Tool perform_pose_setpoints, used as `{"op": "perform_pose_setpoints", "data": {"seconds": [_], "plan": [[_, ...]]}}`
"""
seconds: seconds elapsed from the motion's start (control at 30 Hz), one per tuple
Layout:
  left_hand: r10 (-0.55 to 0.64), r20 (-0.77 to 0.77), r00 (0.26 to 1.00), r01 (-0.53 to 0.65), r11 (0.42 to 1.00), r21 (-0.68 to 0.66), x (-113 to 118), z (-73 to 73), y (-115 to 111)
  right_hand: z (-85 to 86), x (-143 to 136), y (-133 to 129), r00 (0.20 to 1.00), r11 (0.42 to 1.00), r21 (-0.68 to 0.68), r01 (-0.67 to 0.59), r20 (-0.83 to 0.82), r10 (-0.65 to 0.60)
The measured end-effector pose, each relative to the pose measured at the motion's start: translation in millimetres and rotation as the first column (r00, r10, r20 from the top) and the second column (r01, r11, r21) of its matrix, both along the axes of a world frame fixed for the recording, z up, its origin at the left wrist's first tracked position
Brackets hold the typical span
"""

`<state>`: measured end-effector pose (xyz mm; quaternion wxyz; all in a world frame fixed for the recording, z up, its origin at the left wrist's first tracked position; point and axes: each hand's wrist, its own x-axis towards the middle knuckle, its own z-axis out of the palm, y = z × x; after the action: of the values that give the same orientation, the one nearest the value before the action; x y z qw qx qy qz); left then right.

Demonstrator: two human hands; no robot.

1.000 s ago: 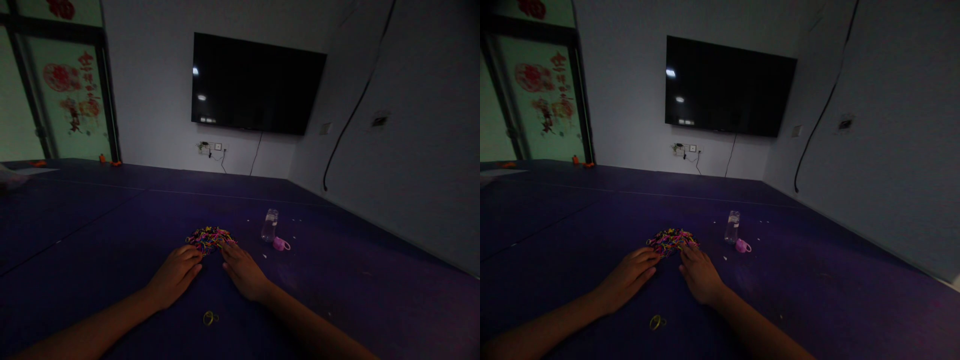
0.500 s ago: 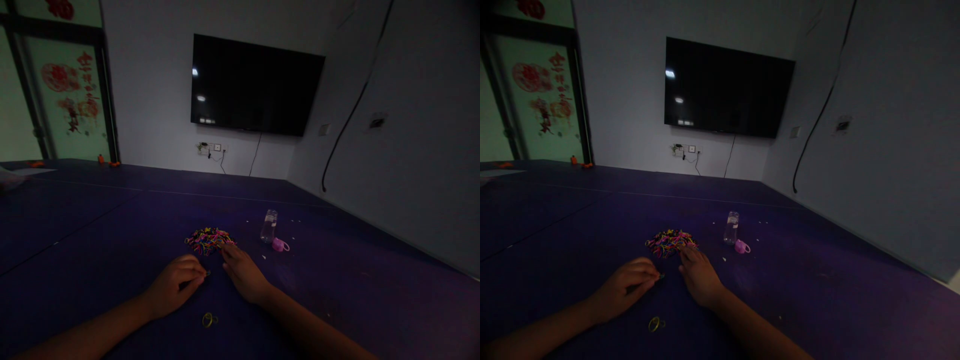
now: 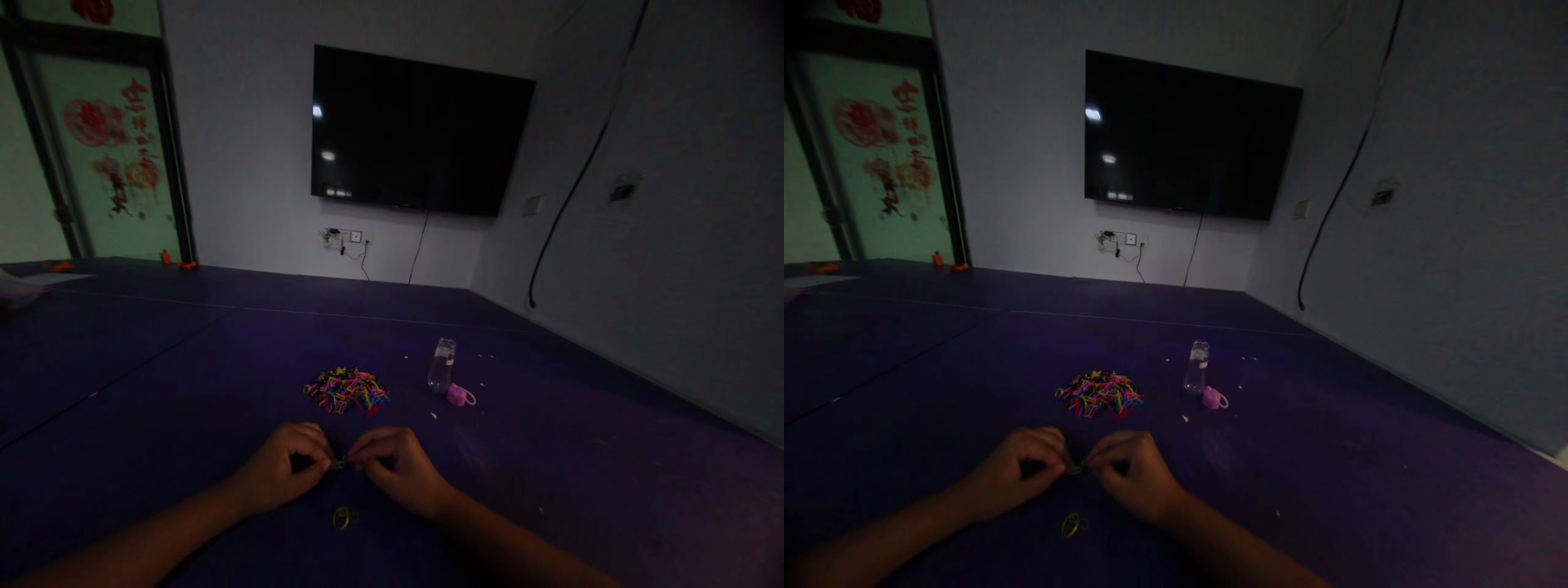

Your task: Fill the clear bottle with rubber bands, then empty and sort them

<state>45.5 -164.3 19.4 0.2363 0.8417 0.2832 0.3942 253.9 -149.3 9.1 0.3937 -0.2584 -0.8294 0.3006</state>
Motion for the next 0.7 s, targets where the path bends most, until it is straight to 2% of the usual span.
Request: {"op": "perform_pose_setpoints", "data": {"seconds": [0.27,0.47,0.7], "plan": [[0.005,-0.031,0.999,-0.006,1.000,-0.018,0,-0.4,1,-5.0,-1,4,0.998,1.000,0.002,0.016,0.062,-0.016],[-0.034,-0.117,0.993,0.032,0.999,-0.018,-2,-1.0,1,-11.4,-2,8,0.999,0.999,-0.037,0.020,0.028,-0.019],[-0.108,-0.172,0.979,0.107,0.994,-0.012,1,1.5,-1,-9.3,-7,8,0.996,0.998,0.060,0.020,0.082,-0.025]]}}
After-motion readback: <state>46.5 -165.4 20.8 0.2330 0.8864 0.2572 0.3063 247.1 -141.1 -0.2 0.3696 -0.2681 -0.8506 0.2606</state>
